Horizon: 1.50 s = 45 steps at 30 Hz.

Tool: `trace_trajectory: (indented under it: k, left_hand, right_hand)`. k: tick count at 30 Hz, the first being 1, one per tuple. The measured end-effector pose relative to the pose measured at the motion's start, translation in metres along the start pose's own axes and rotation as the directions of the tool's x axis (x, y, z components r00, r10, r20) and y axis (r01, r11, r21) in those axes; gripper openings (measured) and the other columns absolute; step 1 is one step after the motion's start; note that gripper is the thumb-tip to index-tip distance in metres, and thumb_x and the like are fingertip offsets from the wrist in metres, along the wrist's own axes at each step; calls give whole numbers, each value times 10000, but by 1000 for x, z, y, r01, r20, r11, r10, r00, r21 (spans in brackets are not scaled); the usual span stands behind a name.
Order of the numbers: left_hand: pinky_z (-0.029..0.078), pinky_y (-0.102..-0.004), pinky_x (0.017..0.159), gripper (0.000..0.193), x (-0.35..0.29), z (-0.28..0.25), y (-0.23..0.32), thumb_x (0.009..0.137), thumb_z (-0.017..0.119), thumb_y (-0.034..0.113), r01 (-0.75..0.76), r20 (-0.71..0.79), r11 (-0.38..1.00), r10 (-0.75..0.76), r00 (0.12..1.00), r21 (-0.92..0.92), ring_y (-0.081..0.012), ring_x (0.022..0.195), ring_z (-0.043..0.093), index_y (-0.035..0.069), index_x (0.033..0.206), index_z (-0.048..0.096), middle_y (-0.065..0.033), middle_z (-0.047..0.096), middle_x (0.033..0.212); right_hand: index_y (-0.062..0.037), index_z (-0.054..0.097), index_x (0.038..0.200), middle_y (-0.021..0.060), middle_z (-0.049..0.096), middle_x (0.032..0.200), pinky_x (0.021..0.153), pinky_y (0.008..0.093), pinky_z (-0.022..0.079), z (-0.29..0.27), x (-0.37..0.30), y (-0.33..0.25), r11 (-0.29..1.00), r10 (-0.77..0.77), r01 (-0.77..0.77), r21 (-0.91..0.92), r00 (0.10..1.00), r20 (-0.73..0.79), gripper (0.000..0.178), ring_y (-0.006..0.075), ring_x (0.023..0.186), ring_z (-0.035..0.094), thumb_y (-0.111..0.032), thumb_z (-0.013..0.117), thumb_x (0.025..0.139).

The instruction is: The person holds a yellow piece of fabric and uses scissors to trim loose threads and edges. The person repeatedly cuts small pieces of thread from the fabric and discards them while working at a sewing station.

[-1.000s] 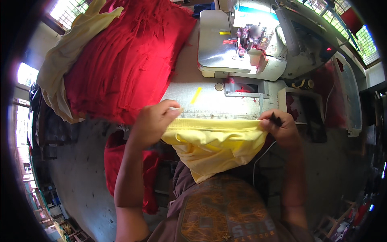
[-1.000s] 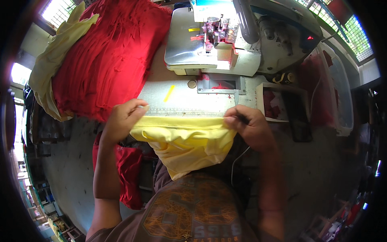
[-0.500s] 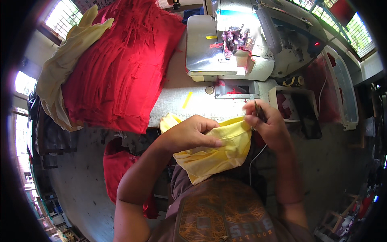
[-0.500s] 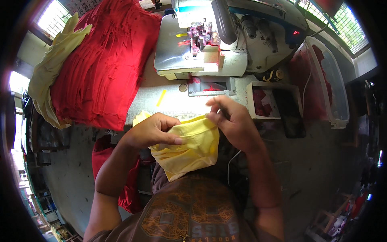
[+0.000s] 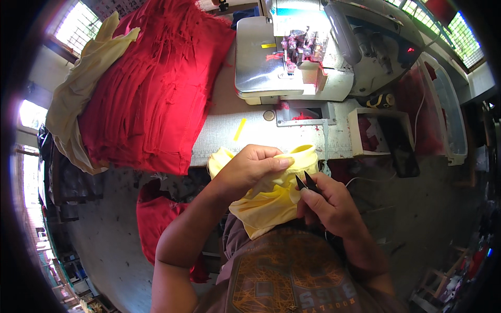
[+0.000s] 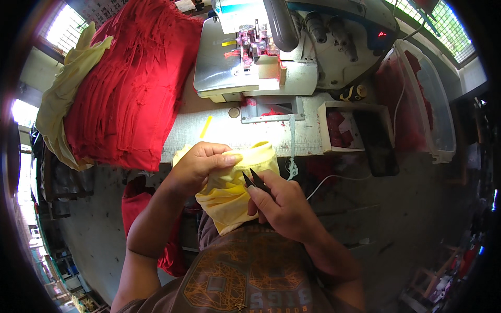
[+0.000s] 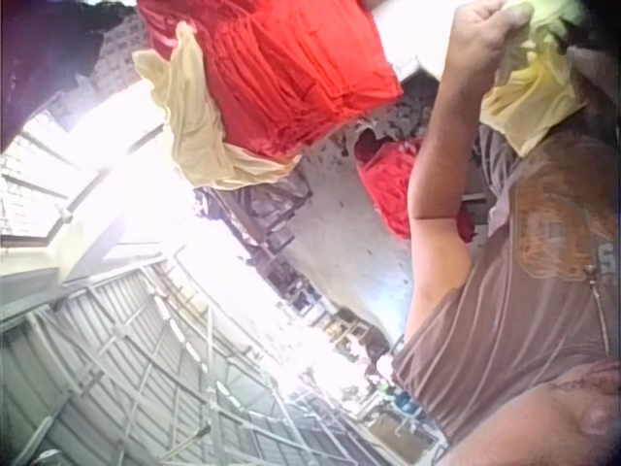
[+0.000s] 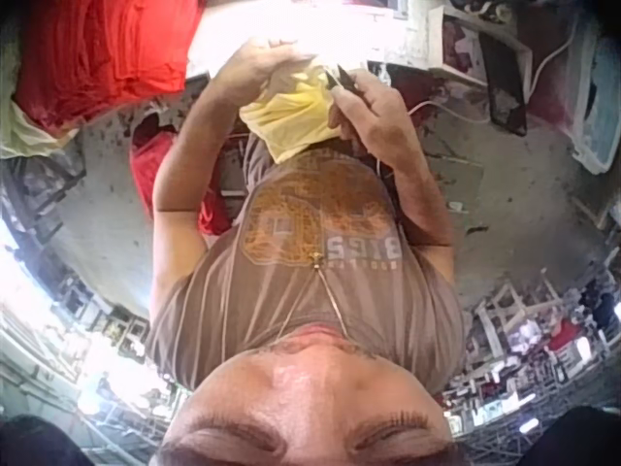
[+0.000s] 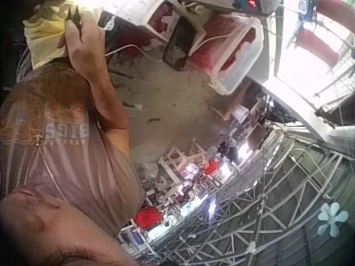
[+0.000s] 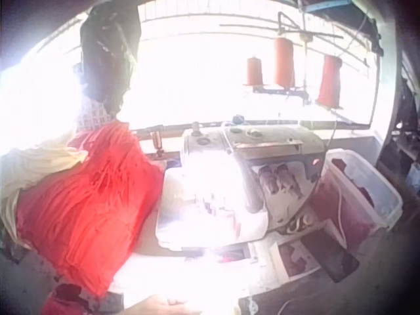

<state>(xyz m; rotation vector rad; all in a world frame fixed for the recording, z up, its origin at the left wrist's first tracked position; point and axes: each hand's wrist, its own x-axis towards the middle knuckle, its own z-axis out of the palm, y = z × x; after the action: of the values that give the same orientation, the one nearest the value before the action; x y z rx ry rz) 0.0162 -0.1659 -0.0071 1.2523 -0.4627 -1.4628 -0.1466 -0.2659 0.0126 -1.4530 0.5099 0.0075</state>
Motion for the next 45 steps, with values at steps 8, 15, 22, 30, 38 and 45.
trace_trajectory:
  k: [8,15,22,30,38,45]
  left_hand:
    - [351,-158,477,247,-3,7,7,801,531,255,-6,-21,999,7,1000,40,-21,543,443,11,803,566,27,509,644]
    - [365,-151,493,243,-4,5,5,804,529,249,-10,4,999,10,1000,52,-21,557,457,10,806,566,22,520,660]
    - [377,-160,528,253,-6,9,7,810,523,240,-14,-34,999,15,999,39,-26,594,468,-8,834,567,8,531,679]
    - [348,-194,526,272,-14,19,14,835,473,235,-84,-62,947,109,992,310,-34,592,409,-17,798,569,23,487,638]
    - [342,-235,499,280,-13,16,9,834,457,213,-187,-37,853,234,971,487,-58,549,387,-34,734,542,-11,444,561]
    - [352,-257,494,281,-14,17,11,830,460,213,-280,20,792,321,947,543,-87,520,398,-34,721,536,-45,445,541]
  right_hand:
    - [27,500,925,35,555,568,412,211,389,-1,2,0,1000,-2,2,-19,1000,0,191,68,436,478,-129,461,821]
    - [14,497,897,39,559,585,418,205,389,-1,2,-2,998,-1,1,-60,1000,9,168,68,444,485,-131,448,826]
    - [-14,491,877,28,551,610,420,180,372,1,3,1,998,-26,25,-56,999,-23,140,46,459,468,-131,428,833]
    - [-11,462,762,165,503,517,446,387,412,6,6,4,798,-341,208,-566,930,-139,130,321,473,522,-137,491,780]
    - [-11,434,724,147,477,460,424,406,398,1,3,-4,766,-308,191,-613,947,-90,174,316,436,509,-164,498,779]
    - [-12,415,725,138,470,446,414,398,394,-1,1,-6,752,-281,201,-628,959,-30,191,311,424,505,-172,508,772]
